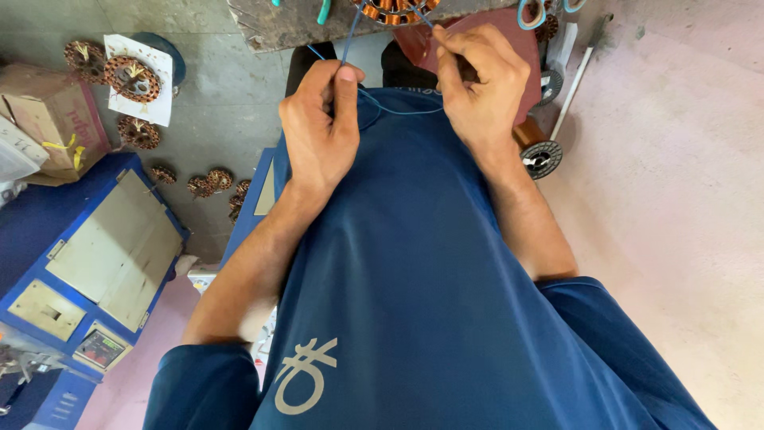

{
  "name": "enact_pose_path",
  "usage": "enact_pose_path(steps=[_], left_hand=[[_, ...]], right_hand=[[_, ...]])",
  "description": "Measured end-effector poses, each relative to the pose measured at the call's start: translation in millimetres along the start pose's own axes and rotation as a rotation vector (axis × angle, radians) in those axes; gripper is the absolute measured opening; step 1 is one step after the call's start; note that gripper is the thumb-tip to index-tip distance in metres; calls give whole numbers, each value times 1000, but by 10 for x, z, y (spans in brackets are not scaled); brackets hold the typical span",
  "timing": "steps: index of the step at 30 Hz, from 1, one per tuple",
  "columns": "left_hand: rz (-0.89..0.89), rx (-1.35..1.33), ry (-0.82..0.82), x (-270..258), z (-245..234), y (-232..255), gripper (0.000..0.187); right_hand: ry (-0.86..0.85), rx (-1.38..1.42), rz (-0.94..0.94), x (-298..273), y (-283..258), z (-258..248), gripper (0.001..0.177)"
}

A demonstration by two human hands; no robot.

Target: The person strips the insulation from blue wires and inserts them into the slots of a copper-wound motor stator. They then use a screwdriver to adjust the copper windings and a pair of scissors to cut a wire.

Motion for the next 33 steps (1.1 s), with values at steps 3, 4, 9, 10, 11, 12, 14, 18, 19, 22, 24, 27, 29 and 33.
enact_pose_path(steps=[3, 4, 9, 10, 11, 12, 14, 18, 19, 22, 24, 27, 29, 33], left_hand=[[-7, 11, 2, 33, -28, 21, 21], [-15, 18, 2, 46, -39, 31, 21], [43, 13, 44, 184, -172, 181, 22], [61, 16, 55, 229, -201, 228, 22], [89, 20, 62, 275, -218, 280, 21], [118, 23, 68, 337, -231, 329, 20], [179, 27, 74, 447, -241, 432, 17], [261, -22, 42, 575, -138, 598, 15], [277, -34, 31, 588, -129, 625, 15], [332, -50, 10, 596, -108, 663, 15], [320, -30, 22, 627, -105, 631, 15], [294, 8, 47, 724, -112, 550, 17], [292, 8, 46, 734, -124, 513, 18], [335, -8, 13, 733, -105, 524, 17]], right_hand=[[9, -27, 23, 0, 13, -3, 14], [14, -31, 35, -1, 21, -9, 14], [19, -137, -86, 23, -27, -10, 13], [17, -136, -80, 31, -28, -9, 13], [16, -157, -70, 29, -31, -10, 13], [15, -177, -59, 26, -36, -10, 13], [13, -206, -44, 28, -51, -10, 13], [7, -233, -32, 49, -81, -10, 14], [7, -240, -31, 55, -89, -5, 15], [10, -247, -19, 49, -100, 5, 12], [14, -265, -29, 41, -108, 9, 14], [20, -265, -18, 32, -105, 17, 15], [22, -261, -11, 25, -107, 27, 16], [28, -264, 13, 21, -103, 16, 17]])
Point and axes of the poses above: each hand's wrist, its own x-axis towards the middle knuckle, its own z-axis out of the palm, y = z × x, the point moved 5 cm from there along x, towards the middle knuckle, and after that the axes turned 2 degrees about -y, right-handed, at the moved point
